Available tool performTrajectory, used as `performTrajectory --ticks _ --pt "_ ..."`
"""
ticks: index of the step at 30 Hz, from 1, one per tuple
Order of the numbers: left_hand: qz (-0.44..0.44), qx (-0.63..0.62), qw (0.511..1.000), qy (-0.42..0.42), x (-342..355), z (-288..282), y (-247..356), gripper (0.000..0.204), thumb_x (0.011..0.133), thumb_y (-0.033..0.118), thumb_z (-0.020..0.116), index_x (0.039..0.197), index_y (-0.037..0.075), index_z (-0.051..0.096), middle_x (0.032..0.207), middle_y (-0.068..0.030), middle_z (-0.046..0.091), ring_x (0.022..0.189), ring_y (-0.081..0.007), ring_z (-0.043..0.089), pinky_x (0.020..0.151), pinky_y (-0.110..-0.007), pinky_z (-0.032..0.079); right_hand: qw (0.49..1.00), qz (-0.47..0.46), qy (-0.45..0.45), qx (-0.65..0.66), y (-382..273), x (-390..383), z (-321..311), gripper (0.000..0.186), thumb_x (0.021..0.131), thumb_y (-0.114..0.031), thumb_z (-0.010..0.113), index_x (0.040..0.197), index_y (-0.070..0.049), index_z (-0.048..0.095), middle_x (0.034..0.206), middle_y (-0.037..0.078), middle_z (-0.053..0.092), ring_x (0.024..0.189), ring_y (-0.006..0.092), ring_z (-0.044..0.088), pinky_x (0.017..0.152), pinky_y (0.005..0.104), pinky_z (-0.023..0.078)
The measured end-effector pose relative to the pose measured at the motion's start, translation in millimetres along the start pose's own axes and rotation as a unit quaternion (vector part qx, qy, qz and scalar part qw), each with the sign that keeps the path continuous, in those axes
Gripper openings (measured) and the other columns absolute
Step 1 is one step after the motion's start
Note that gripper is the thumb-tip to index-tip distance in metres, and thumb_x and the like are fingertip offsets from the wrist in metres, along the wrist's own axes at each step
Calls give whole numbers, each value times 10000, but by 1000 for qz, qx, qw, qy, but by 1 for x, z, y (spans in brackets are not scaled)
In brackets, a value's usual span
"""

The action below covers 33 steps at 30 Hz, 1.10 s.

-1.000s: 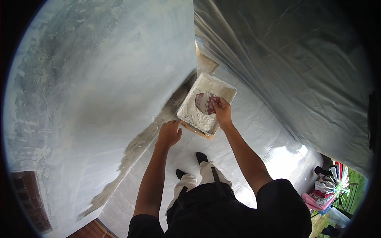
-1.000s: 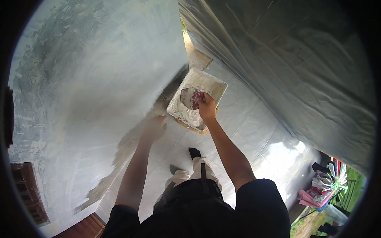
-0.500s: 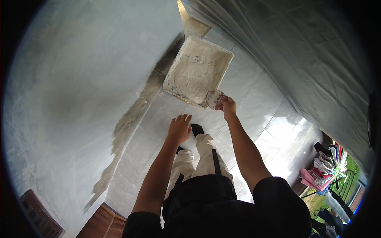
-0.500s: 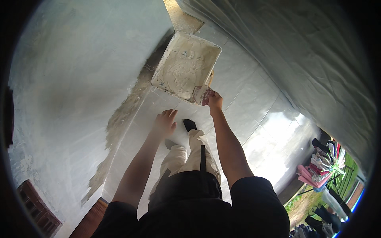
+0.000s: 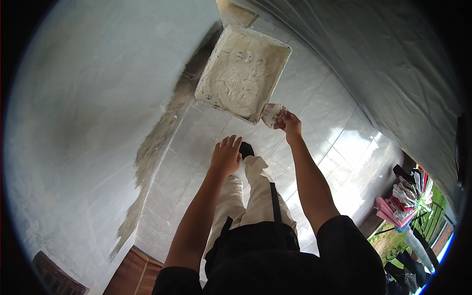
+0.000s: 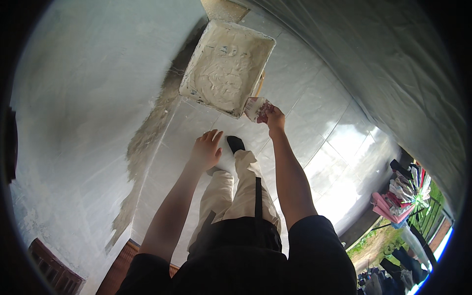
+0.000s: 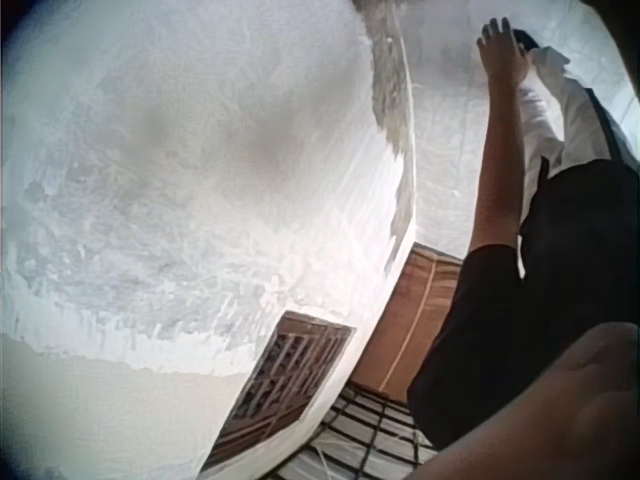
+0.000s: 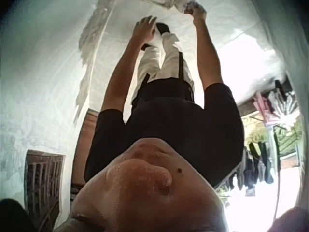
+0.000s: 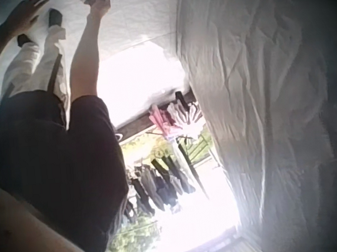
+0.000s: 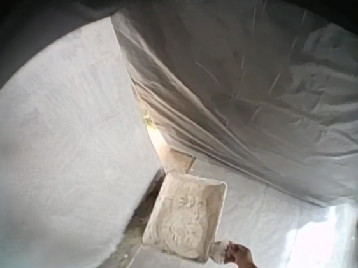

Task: The person applies wall putty to a wall using a putty knife.

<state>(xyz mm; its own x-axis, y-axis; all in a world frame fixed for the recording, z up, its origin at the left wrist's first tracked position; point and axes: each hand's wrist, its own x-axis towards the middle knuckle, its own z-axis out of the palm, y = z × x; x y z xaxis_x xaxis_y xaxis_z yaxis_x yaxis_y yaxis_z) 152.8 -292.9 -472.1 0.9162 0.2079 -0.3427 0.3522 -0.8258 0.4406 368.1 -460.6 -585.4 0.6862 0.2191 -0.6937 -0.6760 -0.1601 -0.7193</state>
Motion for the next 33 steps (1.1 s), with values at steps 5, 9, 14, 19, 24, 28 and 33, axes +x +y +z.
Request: performTrajectory --ticks 5,9,14,19,24,28,33 --pt "-10 -3 1000 5 -4 9 -3 559 811 182 650 1329 70 473 1325 -137 506 1231 -310 491 982 -458 417 967 -160 57 -190 -12 -21 -21 188 932 -1 508 1104 38 574 1004 147 678 805 286 698 722 361 592" --pt "-9 -17 1000 -5 -6 12 -3 525 814 185 650 1300 69 489 1295 -129 518 1201 -300 511 958 -454 435 701 -525 -73 -477 -45 -61 28 352 850 24 535 1185 -65 595 1204 154 623 1124 333 601 962 402 514" --pt "-4 -14 1000 -9 -5 18 -3 503 820 190 642 1285 67 495 1284 -125 525 1180 -296 526 939 -457 445 475 -610 -223 -594 -37 -25 12 381 841 -94 554 1217 -106 608 1301 48 577 1277 233 495 1104 393 398" --pt "-15 -10 1000 -24 -16 27 -14 500 826 200 629 1289 64 497 1287 -133 530 1184 -297 526 939 -460 446 435 -623 -244 -603 -31 -19 -17 389 823 -107 570 1210 -100 614 1281 44 587 1260 235 510 1104 391 400" --pt "-30 -17 999 -40 -20 29 -15 500 828 202 625 1294 64 507 1299 -139 529 1193 -302 522 936 -464 446 400 -590 -218 -667 -40 -41 -50 364 803 -54 583 1164 -73 628 1202 102 626 1171 252 579 1022 391 476" --pt "-30 -8 999 -14 -21 29 -21 507 827 214 631 1294 64 505 1273 -130 538 1177 -298 530 925 -460 450 651 -549 -121 -510 -62 -65 -24 322 825 45 545 1131 -28 614 1064 175 669 961 348 663 823 421 565" --pt "-30 -36 999 5 -9 13 -18 507 809 199 660 1274 61 511 1242 -127 542 1157 -301 539 915 -450 457 791 -440 -39 -423 -93 -35 60 252 898 -30 543 1144 6 586 938 232 673 863 398 661 731 432 543"
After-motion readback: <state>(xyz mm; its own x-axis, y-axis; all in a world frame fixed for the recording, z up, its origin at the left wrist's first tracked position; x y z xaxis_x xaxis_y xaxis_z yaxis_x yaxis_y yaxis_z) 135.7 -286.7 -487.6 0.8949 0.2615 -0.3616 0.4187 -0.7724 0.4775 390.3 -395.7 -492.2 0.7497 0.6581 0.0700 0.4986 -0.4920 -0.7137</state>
